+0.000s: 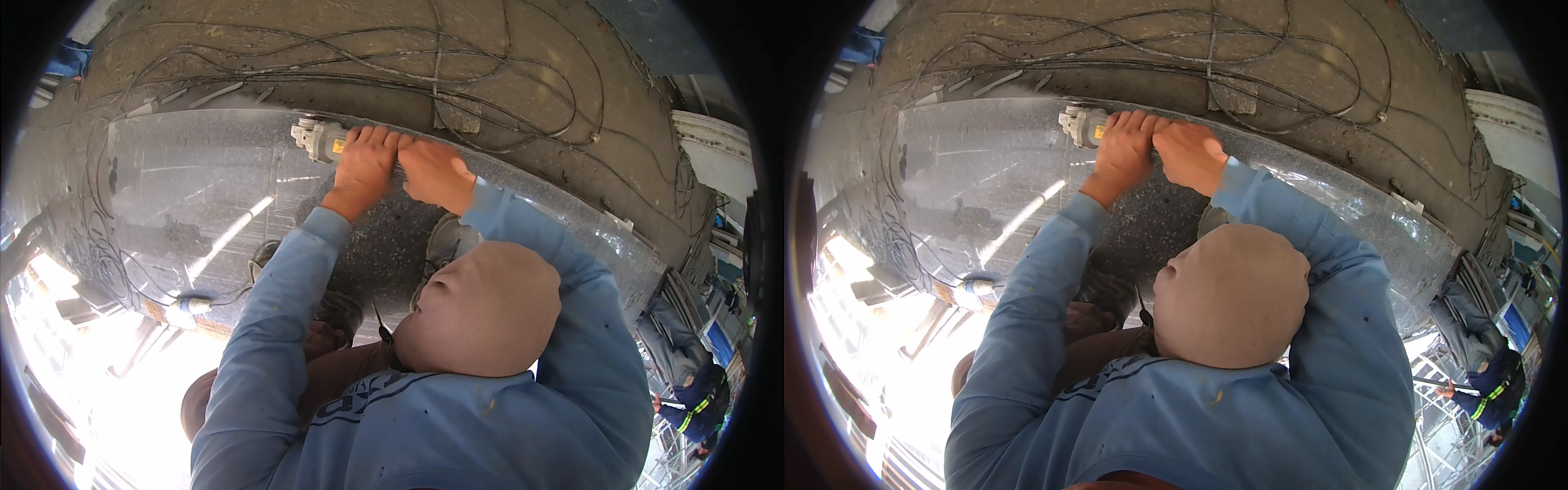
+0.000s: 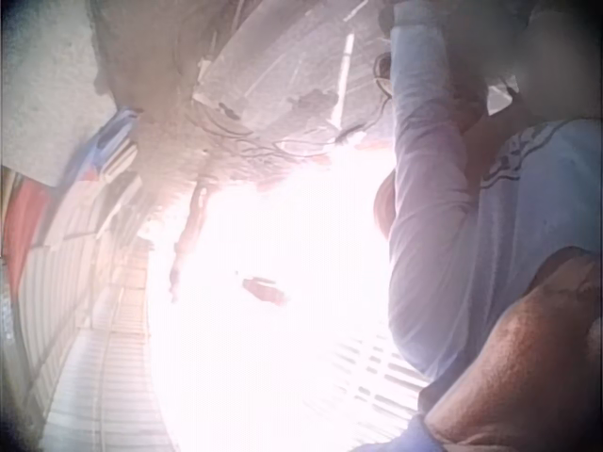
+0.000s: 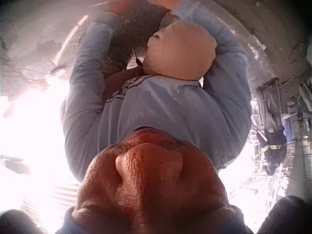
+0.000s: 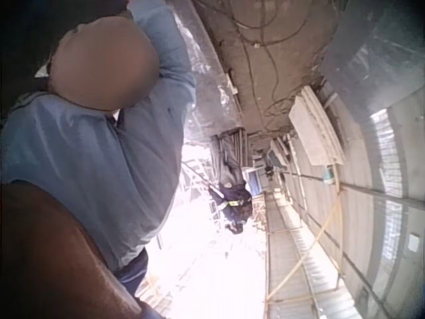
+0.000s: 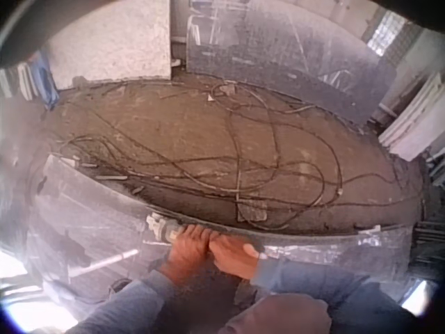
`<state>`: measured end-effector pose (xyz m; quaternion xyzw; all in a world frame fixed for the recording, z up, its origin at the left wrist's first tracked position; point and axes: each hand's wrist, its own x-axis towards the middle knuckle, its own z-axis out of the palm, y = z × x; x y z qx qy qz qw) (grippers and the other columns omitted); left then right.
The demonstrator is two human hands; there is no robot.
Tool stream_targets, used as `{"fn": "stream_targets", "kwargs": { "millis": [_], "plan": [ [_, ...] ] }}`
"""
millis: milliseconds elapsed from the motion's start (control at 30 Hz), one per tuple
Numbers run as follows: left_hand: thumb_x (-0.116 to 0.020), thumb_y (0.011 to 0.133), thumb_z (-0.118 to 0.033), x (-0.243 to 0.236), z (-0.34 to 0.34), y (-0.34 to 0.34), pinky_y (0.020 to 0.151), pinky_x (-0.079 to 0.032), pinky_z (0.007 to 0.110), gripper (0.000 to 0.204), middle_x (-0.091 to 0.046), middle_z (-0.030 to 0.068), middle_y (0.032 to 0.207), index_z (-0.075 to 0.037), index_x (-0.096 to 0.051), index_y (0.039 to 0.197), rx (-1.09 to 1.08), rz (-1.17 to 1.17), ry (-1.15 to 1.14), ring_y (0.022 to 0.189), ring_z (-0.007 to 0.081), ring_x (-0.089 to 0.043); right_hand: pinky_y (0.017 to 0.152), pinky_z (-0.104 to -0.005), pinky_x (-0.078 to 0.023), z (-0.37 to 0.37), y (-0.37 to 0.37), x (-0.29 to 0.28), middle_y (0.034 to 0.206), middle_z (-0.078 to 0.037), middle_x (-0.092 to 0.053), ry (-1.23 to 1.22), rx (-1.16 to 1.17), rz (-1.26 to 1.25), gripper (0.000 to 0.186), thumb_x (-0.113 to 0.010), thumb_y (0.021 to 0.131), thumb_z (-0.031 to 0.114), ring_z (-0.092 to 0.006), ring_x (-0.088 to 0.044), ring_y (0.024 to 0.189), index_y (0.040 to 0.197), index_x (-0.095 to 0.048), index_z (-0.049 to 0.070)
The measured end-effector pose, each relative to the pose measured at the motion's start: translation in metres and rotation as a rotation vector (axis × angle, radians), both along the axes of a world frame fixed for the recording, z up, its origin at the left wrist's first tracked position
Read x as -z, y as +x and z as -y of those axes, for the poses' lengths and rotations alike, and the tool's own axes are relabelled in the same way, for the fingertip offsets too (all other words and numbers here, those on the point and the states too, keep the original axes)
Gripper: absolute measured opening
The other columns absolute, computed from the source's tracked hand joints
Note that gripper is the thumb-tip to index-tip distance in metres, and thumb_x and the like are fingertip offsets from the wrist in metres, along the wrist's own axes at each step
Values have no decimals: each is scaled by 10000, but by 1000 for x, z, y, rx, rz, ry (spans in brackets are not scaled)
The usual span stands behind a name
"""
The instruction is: The person uses an angle grinder to smooth the surface of a large stone slab. They hold the tool with both hands and move it along the slab's edge and face, generating dust as they work.
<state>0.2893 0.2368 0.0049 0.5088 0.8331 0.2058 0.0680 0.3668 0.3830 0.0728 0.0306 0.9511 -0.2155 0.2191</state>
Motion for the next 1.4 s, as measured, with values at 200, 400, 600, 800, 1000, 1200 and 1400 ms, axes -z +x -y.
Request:
{"fn": "stream_targets", "kwargs": {
  "millis": [200,400,600,800,1000,1200,1400],
  "plan": [
    [-679,783,-51,6,6,-9,916,-466,440,308,-608,72,973,-132,-626,1075,5,-21,-14,984,295,-612,805,-443,-601,5,-8,8,947,-209,-740,-22,11,2,231,-729,748,-22,-363,-740,934,973,-679,-44],
    [-683,774,-61,-2,-2,3,917,-465,439,301,-615,78,974,-111,-627,1066,4,4,40,986,306,-617,810,-443,-591,-1,4,-7,951,-224,-730,13,10,19,263,-733,746,-14,-363,-735,944,996,-660,-48],
    [-654,822,-114,-14,-18,26,958,-449,425,222,-627,73,991,-96,-627,1042,33,11,52,1004,277,-619,822,-447,-579,-16,29,-21,903,-200,-711,31,1,-29,247,-716,755,-7,-355,-717,935,986,-632,-31],
    [-669,797,-73,-20,-19,24,934,-459,431,276,-620,83,972,-105,-632,1068,11,46,90,990,306,-618,817,-454,-580,-18,27,-21,890,-200,-707,20,-16,-57,210,-699,768,-3,-355,-714,928,969,-639,-21],
    [-673,794,-72,-5,-9,14,942,-460,429,327,-625,79,1003,-124,-632,1115,3,21,10,1008,306,-615,800,-455,-594,-9,17,-2,924,-215,-731,6,30,-29,227,-707,764,-15,-366,-733,936,985,-656,-30],
    [-687,790,-71,1,0,-1,948,-459,428,355,-631,72,1031,-126,-631,1136,15,-12,-47,1036,297,-616,787,-457,-600,-1,2,10,943,-212,-741,-7,-3,-17,240,-714,766,-26,-372,-741,937,1000,-666,-47],
    [-693,775,-63,8,6,-8,938,-463,435,376,-629,74,1033,-130,-629,1139,23,-13,-52,1031,299,-618,780,-449,-599,2,-6,10,946,-209,-742,-10,-14,-6,227,-725,752,-19,-371,-744,924,973,-677,-41]
  ]
}}
